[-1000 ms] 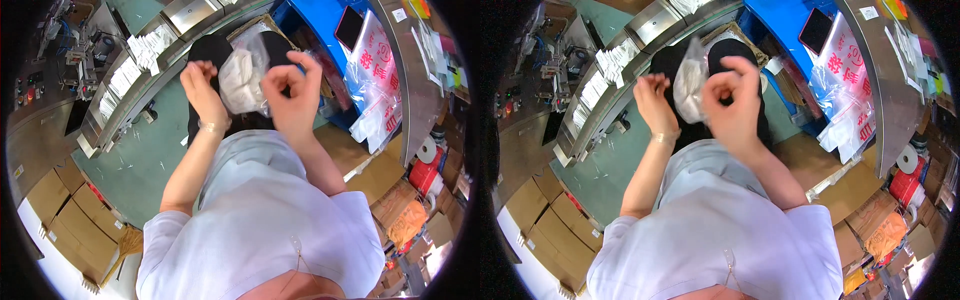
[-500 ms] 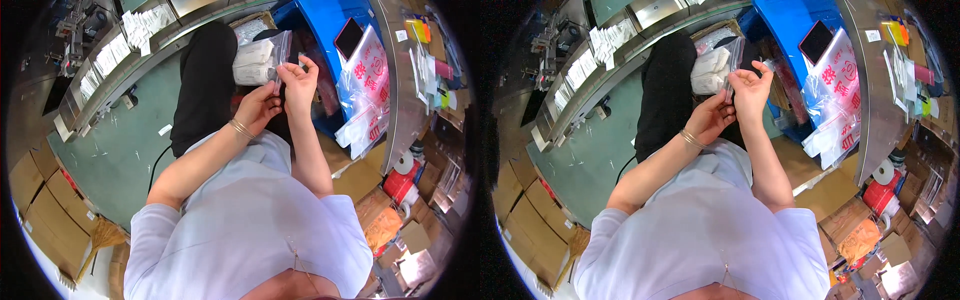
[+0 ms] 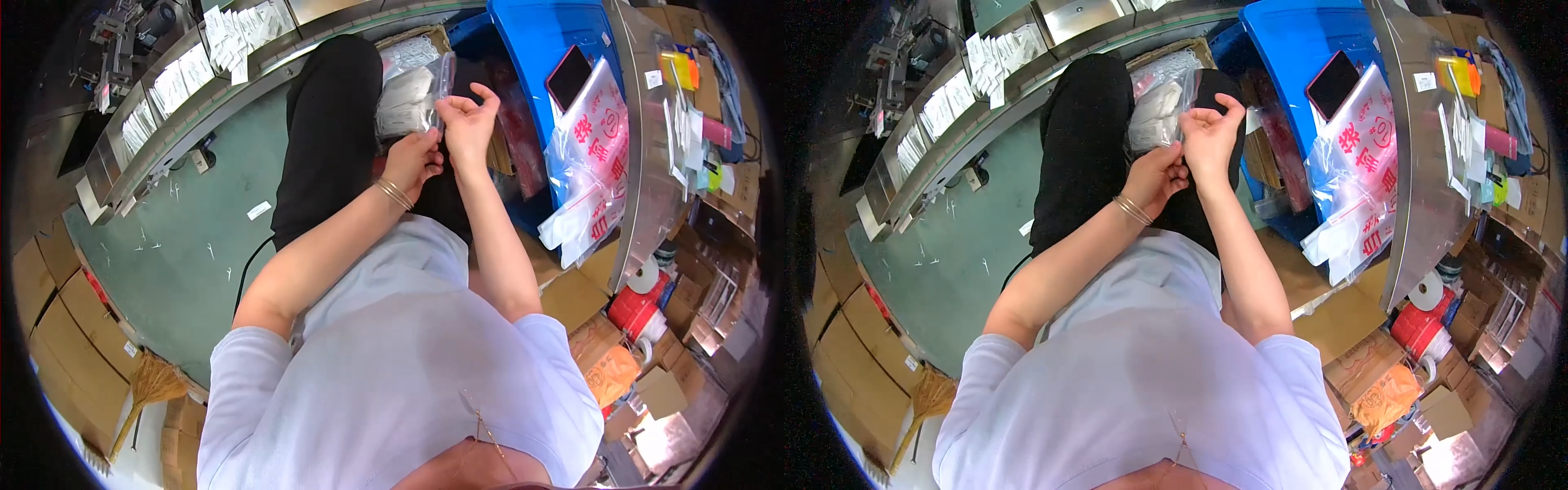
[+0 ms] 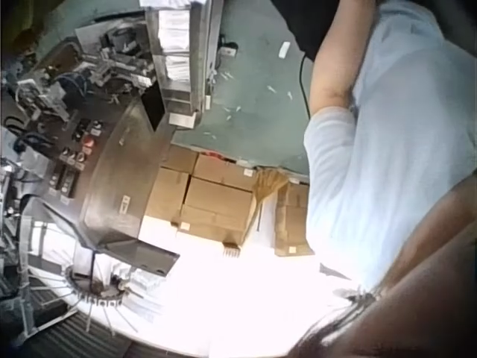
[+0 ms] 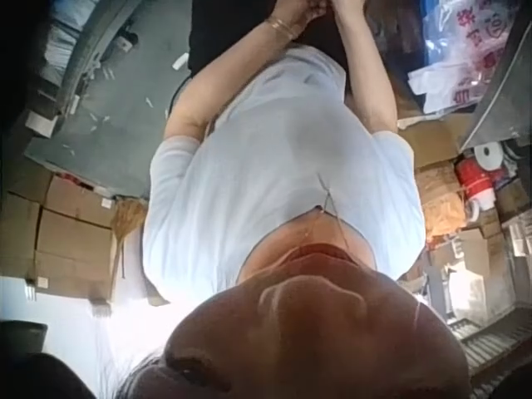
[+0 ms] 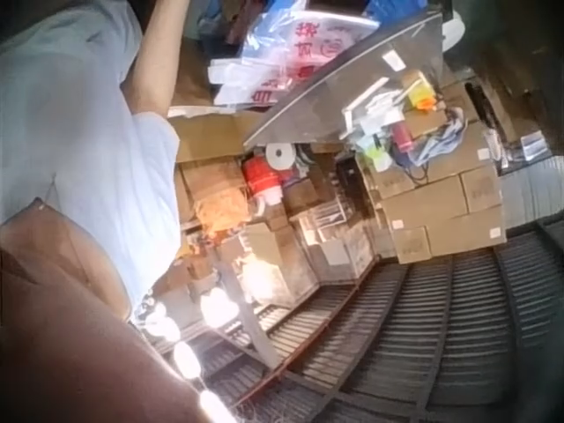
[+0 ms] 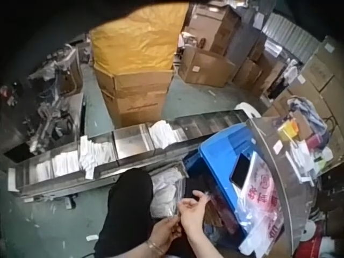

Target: Manually packaging small white items into plastic bags and organizing them for shipment.

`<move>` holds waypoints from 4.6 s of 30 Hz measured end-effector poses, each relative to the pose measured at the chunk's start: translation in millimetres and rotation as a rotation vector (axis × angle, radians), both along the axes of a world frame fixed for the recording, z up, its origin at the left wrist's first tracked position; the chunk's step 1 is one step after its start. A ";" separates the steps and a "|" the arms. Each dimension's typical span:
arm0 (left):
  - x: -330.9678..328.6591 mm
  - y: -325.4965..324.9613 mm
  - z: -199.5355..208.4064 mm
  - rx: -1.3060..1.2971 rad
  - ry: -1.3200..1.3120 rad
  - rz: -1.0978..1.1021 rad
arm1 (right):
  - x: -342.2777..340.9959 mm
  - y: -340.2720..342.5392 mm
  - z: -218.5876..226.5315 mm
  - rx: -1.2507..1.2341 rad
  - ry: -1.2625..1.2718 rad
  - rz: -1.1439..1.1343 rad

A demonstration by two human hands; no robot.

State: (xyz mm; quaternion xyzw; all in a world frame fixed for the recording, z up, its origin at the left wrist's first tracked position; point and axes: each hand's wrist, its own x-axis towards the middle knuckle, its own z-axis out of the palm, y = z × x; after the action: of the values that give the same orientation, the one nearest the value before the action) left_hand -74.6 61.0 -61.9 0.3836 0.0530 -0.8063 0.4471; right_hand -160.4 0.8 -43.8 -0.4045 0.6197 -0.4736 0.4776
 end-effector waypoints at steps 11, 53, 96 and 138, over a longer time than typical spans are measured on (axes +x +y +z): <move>6.2 15.0 -18.6 0.008 0.290 0.040 | 21.8 3.5 -3.5 0.032 0.294 0.087; 1.9 -20.3 -6.5 -0.405 -0.661 0.003 | -58.4 52.9 -2.8 -0.035 -0.166 0.138; -28.5 5.6 57.8 -1.115 -0.983 -0.825 | -312.7 371.7 45.4 -0.044 0.816 -1.485; 182.9 -19.1 24.0 -0.533 -2.009 -0.267 | 32.8 -15.5 -308.4 0.414 1.252 0.778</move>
State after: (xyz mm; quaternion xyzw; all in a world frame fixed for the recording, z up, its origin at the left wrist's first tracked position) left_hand 108.3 41.9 -37.9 0.7686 -0.5648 -0.1454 0.2627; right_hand -127.6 -14.6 -352.2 -0.6888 0.6637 0.1720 0.2355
